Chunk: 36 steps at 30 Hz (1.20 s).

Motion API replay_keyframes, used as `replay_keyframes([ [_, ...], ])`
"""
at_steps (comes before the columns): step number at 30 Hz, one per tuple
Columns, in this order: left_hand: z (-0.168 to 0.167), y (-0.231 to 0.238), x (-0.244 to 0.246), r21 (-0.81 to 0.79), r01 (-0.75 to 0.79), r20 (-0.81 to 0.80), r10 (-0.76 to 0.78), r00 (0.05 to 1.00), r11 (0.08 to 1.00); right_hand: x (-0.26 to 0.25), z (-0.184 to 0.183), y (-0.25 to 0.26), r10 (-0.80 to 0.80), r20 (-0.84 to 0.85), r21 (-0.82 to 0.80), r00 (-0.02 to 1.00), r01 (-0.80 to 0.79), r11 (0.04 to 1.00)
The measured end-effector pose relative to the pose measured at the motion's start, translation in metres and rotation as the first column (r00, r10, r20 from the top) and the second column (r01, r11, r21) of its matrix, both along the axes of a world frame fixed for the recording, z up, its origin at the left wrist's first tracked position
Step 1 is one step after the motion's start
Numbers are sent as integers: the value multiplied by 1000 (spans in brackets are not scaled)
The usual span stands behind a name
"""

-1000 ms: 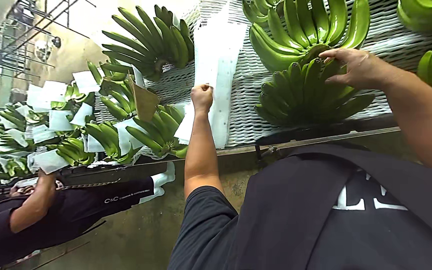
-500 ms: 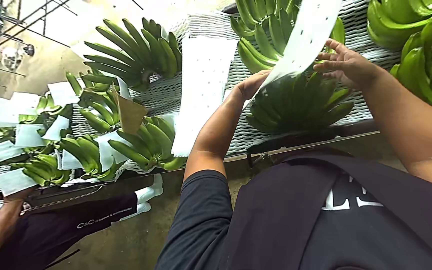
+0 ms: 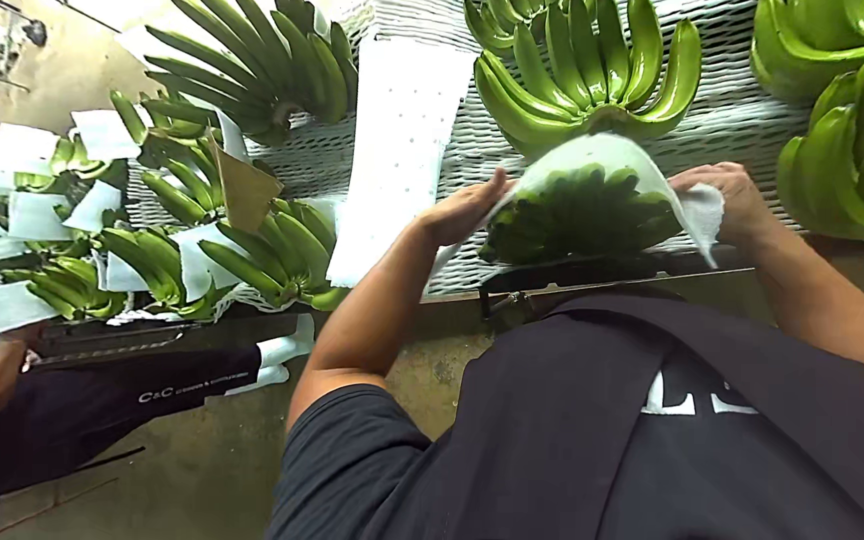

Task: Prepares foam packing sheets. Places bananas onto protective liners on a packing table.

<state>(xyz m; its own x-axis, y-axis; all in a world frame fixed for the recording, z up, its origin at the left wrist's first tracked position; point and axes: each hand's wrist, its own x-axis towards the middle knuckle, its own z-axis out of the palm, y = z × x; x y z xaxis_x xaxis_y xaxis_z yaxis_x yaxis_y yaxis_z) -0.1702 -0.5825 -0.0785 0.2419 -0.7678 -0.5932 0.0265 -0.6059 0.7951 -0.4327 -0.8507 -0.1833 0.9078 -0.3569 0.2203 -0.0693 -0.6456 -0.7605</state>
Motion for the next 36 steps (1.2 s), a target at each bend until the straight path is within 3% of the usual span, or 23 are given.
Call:
replay_keyframes([
  [2, 9, 21, -6, 39, -101, -35, 102, 994, 994, 1, -4, -8, 26, -126, -143, 992, -44, 989],
  [5, 6, 36, -37, 24, -279, -121, 280, 952, 960, 15, 12, -6, 86, -382, -168, 920, -161, 973],
  [8, -26, 32, -61, -13, -398, -279, 378, 882, 917, 31, 22, -2, 98, -618, -175, 780, -258, 950],
  [10, -49, 21, -70, 54, -569, -347, 549, 760, 821, 41, 28, 2, 56, -750, -193, 659, -298, 935],
  [13, -55, 1, -79, 67, -747, -374, 710, 596, 662, 42, 34, 8, 16, -812, -178, 583, -274, 945],
  [15, -44, -5, -90, 15, -790, -374, 736, 564, 613, 31, 22, 2, 64, -740, -171, 670, -279, 945],
  [18, -55, 3, -107, -126, -684, -78, 680, 729, 719, 17, 8, -3, 156, -559, -165, 814, -293, 942],
  [20, -72, 4, -109, -139, -609, 226, 623, 748, 781, 12, 3, -4, 212, -506, -168, 836, -336, 927],
  [23, -37, 8, -84, -130, -498, 405, 504, 763, 858, 8, 5, -8, 337, -466, -206, 818, -471, 858],
  [26, -13, 21, -29, -225, -646, 446, 666, 598, 730, 3, 18, -23, 494, -555, -79, 669, -634, 769],
  [28, -31, 26, 24, -269, -669, 628, 653, 423, 692, 9, 33, -41, 582, -541, 51, 606, -667, 743],
  [29, -44, 28, 45, -189, -654, 726, 553, 409, 732, 11, 40, -52, 617, -494, 94, 612, -668, 738],
  [32, -90, 24, 86, 172, -580, 833, 196, 517, 796, 21, 64, -87, 592, -316, 93, 741, -597, 797],
  [36, -107, 17, 106, 350, -555, 830, 24, 557, 754, 41, 75, -120, 423, -113, 145, 899, -406, 902],
])
